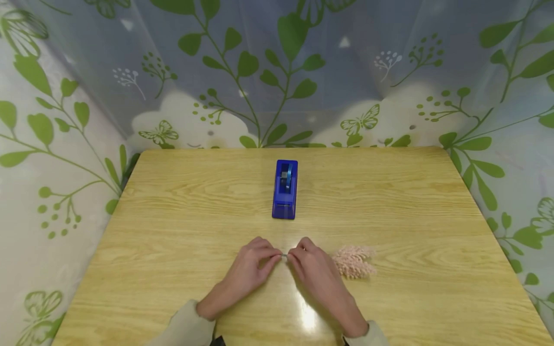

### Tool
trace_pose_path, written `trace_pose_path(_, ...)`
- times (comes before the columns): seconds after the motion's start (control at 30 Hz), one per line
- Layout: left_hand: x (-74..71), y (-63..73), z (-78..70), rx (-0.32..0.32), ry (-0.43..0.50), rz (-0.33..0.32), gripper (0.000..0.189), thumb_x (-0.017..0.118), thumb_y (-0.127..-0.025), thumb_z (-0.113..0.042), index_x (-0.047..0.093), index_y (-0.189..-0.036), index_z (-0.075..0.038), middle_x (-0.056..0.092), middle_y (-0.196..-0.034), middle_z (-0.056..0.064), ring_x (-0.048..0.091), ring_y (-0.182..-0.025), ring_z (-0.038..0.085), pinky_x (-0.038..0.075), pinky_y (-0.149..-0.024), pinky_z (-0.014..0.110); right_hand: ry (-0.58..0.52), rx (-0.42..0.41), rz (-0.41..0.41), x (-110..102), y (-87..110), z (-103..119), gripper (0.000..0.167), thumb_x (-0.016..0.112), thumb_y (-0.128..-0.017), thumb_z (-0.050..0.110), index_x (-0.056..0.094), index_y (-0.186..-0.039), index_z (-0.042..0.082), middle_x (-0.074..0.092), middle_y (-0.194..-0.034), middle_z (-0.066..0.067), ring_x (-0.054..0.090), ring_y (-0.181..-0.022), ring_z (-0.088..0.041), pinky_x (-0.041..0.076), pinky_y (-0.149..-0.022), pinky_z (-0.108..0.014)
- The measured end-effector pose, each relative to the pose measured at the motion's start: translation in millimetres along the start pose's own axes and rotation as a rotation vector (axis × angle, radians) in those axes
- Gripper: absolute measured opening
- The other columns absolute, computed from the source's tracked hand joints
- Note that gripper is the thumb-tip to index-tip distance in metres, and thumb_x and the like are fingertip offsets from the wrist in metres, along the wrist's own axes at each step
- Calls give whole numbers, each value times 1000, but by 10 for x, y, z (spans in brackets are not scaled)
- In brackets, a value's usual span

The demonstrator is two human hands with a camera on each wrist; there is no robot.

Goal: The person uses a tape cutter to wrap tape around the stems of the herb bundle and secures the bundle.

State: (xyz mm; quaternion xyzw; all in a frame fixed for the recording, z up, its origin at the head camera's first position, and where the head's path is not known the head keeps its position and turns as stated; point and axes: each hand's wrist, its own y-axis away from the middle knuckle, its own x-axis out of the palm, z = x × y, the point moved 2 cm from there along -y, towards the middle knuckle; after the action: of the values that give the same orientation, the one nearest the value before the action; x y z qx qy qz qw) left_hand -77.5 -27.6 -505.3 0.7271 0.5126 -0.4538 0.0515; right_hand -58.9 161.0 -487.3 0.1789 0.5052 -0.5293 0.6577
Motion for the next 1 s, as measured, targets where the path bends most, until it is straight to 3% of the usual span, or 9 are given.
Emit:
trace_pose_path(0.17,-3,-9,-1,16,3,-18,6,80,-91,-5,83,-96,-7,73,-85,-1,61,-80,12,52,-70,18,4,9,47,-6,-5,17,4,75,-95,4,77,-95,7,63,-91,2,57,-70,-7,50,-60,-20)
trace_pose_path(0.57,-19,-36,-13,-35,22,-5,7,80,-91,-6,83,-97,-9,74,-88,-1,65,-84,13,55,-74,20,72,-124,-110,-6,-29,-20,6,83,-86,6,80,-85,11,67,-83,4,59,-65,-7,46,-60,-26)
trace_pose_path(0.83,0,-36,-37,-77,-54,44,9,74,-98,-15,82,-98,-11,72,-88,-2,62,-85,13,54,-74,21,95,-144,-146,10,-31,-41,9,86,-82,7,79,-83,12,66,-81,6,60,-66,-7,47,-62,-30)
trace_pose_path(1.0,9,-40,-33,-93,-41,65,11,71,-100,-12,81,-98,-8,72,-90,-1,62,-85,13,54,-73,20,98,-140,-146,10,-35,-50,9,86,-82,7,80,-83,12,67,-82,5,61,-67,-8,47,-63,-31)
